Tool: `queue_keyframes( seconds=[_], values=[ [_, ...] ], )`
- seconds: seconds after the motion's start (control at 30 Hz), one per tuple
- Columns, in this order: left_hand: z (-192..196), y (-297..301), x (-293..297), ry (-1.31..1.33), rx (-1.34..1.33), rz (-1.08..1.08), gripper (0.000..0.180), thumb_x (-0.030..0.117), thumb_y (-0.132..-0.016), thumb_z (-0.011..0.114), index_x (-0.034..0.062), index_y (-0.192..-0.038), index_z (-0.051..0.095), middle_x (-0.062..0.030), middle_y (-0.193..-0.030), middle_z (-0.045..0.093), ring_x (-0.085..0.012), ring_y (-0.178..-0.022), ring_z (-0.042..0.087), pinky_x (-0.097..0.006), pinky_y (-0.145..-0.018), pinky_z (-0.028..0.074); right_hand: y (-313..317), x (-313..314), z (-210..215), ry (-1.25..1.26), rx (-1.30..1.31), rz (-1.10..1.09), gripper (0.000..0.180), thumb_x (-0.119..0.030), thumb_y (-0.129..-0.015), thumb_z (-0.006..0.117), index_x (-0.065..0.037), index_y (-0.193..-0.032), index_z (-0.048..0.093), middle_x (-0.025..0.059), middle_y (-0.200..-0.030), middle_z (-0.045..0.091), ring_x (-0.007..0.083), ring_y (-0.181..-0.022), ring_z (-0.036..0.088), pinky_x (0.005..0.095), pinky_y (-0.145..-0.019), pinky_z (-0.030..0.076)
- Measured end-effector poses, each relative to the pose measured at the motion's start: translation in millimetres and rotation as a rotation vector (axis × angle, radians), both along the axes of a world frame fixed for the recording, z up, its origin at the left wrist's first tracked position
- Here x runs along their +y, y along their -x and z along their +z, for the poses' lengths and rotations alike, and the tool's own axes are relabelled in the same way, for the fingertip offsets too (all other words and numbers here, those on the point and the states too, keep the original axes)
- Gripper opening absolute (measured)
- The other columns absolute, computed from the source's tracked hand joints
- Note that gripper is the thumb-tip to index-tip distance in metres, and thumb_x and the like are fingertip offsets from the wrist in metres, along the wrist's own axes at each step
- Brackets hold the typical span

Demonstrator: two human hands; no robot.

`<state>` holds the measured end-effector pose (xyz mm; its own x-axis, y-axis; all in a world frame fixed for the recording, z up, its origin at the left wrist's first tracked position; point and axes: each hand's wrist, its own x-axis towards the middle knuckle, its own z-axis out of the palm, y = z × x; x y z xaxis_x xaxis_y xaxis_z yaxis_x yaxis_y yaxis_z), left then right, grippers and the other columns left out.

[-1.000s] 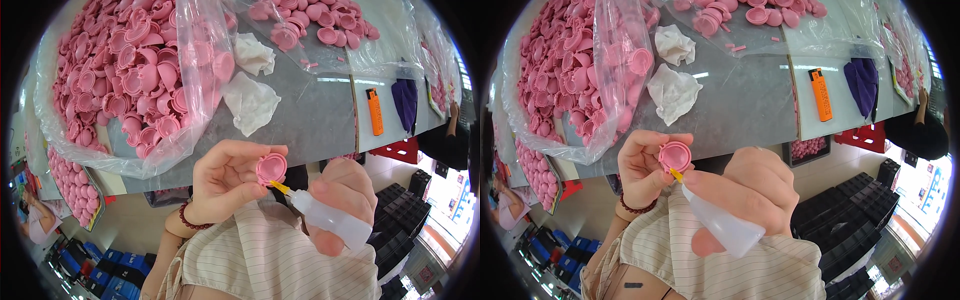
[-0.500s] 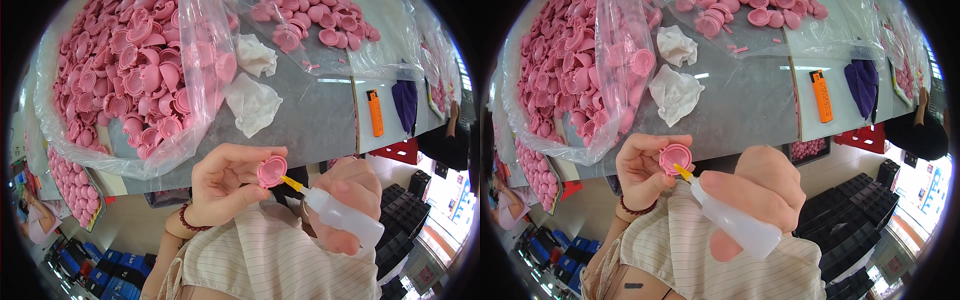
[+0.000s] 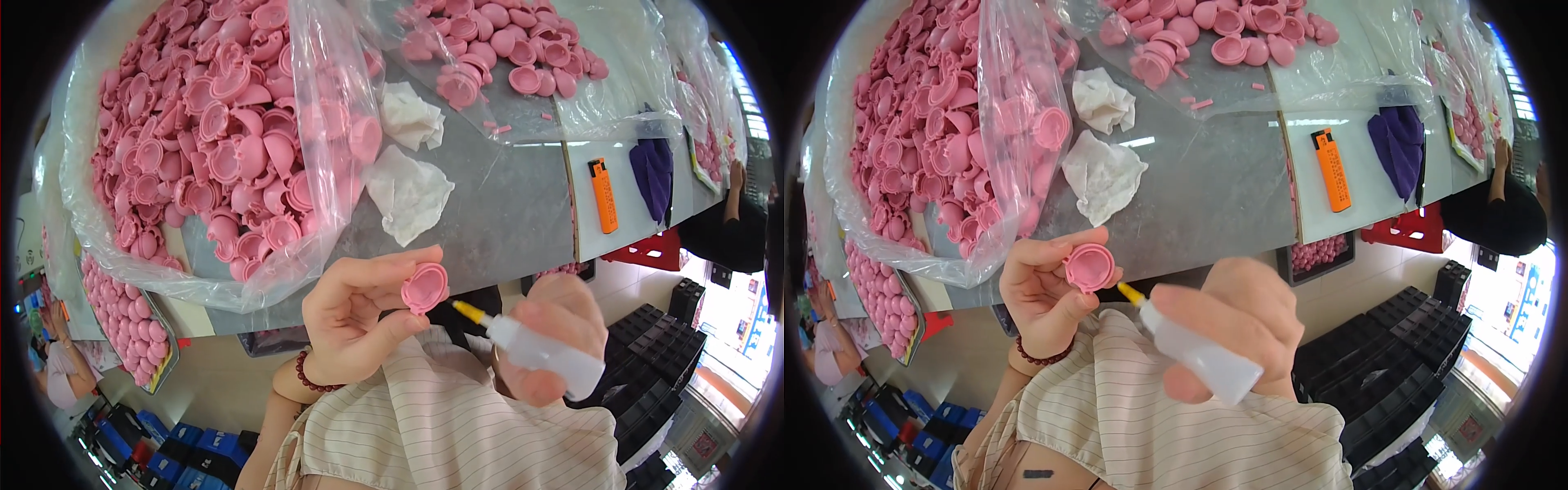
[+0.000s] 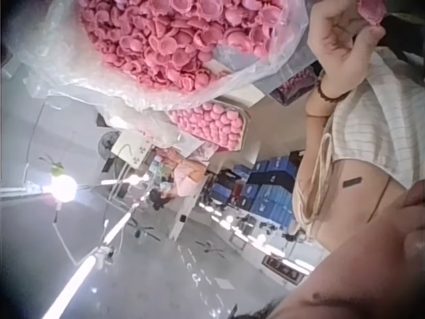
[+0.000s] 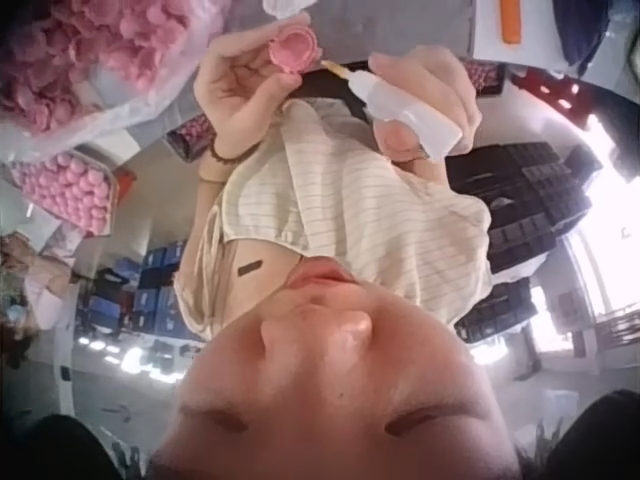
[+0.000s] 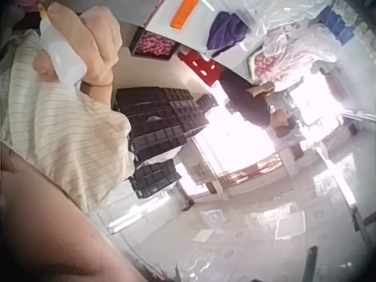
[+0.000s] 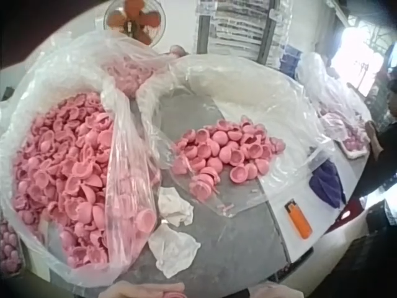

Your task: Applying glue to pink plastic spherical halves and pressing them together to form a whole sphere, then placing finished parts into a tray.

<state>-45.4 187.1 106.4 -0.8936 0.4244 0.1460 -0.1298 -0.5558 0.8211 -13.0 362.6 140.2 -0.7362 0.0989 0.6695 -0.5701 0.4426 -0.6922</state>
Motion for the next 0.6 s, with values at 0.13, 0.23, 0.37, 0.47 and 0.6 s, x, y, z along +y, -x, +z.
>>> queue_keyframes(
  seconds=[0.13,0.23,0.37,0.47,0.6],
  values=[
    [-2.7,1.8,3.4,-0.030,-0.085,-0.033,0.037,-0.012,-0.072,0.053,-0.0056,-0.105,0.039,-0.0283,-0.114,0.043,-0.0244,-0.098,0.052,-0.033,-0.082,0.045,-2.2,-6.1,-1.7,0.079,0.013,0.074,0.049,-0.044,-0.069,0.062,0.003,-0.085,0.060,0.0053,-0.063,0.056,0.0157,-0.048,0.046,0.0273,-0.041,0.036],
    [5.4,3.0,-0.4,-0.071,-0.134,-0.047,0.037,-0.008,-0.074,0.054,-0.0047,-0.108,0.037,-0.0264,-0.114,0.044,-0.0244,-0.097,0.053,-0.034,-0.081,0.046,-2.7,11.2,-3.4,-0.031,0.049,-0.105,0.050,-0.045,-0.082,0.043,0.002,-0.094,0.051,0.0115,-0.075,0.049,0.0182,-0.058,0.047,0.0253,-0.044,0.035],
    [12.1,6.1,7.4,0.024,-0.271,0.014,0.046,0.017,-0.073,0.064,0.0004,-0.108,0.039,-0.0234,-0.103,0.053,-0.0214,-0.078,0.060,-0.031,-0.067,0.052,16.8,74.9,-0.3,-0.103,-0.106,-0.679,0.037,-0.010,-0.081,0.049,0.011,-0.110,0.038,0.0207,-0.105,0.052,0.0210,-0.088,0.054,0.0282,-0.079,0.043],
    [12.0,10.1,1.6,0.021,-0.318,-0.040,0.048,0.022,-0.074,0.064,0.0007,-0.109,0.039,-0.0217,-0.102,0.054,-0.0201,-0.074,0.061,-0.029,-0.064,0.052,34.3,127.7,-6.1,0.015,-0.300,-0.627,0.039,-0.001,-0.078,0.053,0.008,-0.111,0.036,0.0199,-0.104,0.054,0.0168,-0.088,0.054,0.0245,-0.079,0.042],
    [2.4,14.3,-7.4,-0.120,-0.338,-0.154,0.043,0.016,-0.078,0.057,0.0008,-0.112,0.037,-0.0217,-0.108,0.050,-0.0208,-0.081,0.059,-0.030,-0.069,0.050,41.2,138.4,-15.6,0.127,-0.392,-0.537,0.042,0.002,-0.074,0.057,0.003,-0.111,0.037,0.0171,-0.104,0.053,0.0145,-0.088,0.052,0.0253,-0.079,0.041]
  ],
)
